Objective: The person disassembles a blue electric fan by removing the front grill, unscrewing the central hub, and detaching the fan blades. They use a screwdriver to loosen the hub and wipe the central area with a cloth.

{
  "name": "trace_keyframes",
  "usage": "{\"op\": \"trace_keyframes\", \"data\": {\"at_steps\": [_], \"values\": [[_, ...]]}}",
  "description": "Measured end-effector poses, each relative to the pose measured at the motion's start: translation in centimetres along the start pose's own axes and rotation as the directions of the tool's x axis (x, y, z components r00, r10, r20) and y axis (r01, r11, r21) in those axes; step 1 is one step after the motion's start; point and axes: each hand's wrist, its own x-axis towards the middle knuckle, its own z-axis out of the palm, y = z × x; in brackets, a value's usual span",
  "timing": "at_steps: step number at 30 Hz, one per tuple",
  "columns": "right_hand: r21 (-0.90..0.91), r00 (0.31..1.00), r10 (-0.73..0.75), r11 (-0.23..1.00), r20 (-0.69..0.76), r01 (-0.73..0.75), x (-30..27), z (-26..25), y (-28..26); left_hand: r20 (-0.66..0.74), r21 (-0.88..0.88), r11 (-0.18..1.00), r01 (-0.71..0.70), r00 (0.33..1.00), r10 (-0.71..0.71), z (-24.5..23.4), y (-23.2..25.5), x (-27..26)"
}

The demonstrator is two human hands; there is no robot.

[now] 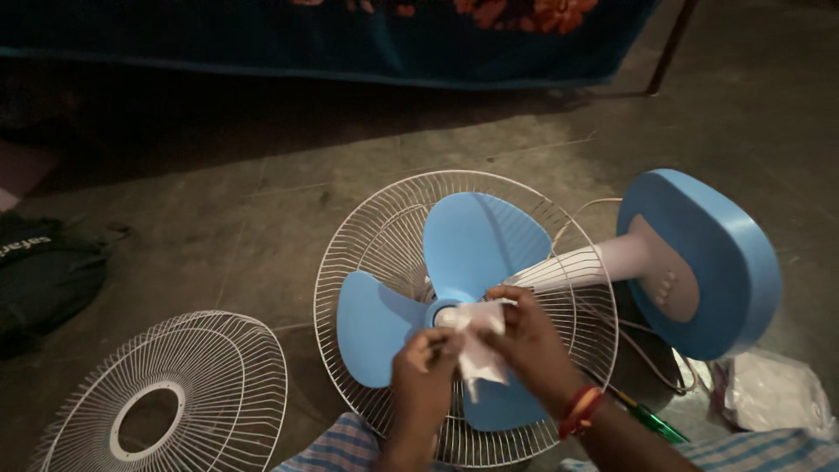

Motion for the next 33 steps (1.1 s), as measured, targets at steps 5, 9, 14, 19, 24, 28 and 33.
{"op": "trace_keyframes", "data": {"at_steps": [5,9,14,19,24,28,33], "values": [[-0.179,0.980,-0.006,0.983,0.201,0.043,0.2,-0.5,0.0,-0.024,-0.121,0.993,-0.002,1.000,-0.001,-1.3,-0.8,0.6],[-0.062,0.978,0.043,0.998,0.206,-0.031,0.3,-1.0,0.4,0.056,-0.098,0.995,0.006,0.998,0.000,-0.2,-1.1,0.8],[-0.015,0.955,0.134,0.991,0.266,-0.135,0.5,-2.2,-0.4,0.191,0.075,0.992,-0.100,0.978,0.084,-0.6,-0.8,0.9],[-0.045,0.994,0.087,0.995,-0.068,-0.090,1.5,-2.9,-2.6,0.080,0.620,0.452,-0.641,0.624,0.777,-2.0,-0.7,1.4],[-0.438,0.996,-0.003,0.898,-0.086,-0.035,1.2,-2.6,-2.3,0.146,0.736,0.370,-0.566,0.667,0.731,-0.5,-0.9,1.4],[-0.667,0.999,-0.022,0.745,-0.034,-0.007,0.9,-1.9,0.0,0.016,0.808,0.558,-0.187,0.955,0.296,-0.1,0.6,0.8],[-0.656,0.931,-0.341,0.675,0.128,0.338,1.7,-2.4,2.2,0.178,0.754,0.478,-0.450,0.841,0.511,-0.1,1.2,1.5]]}}
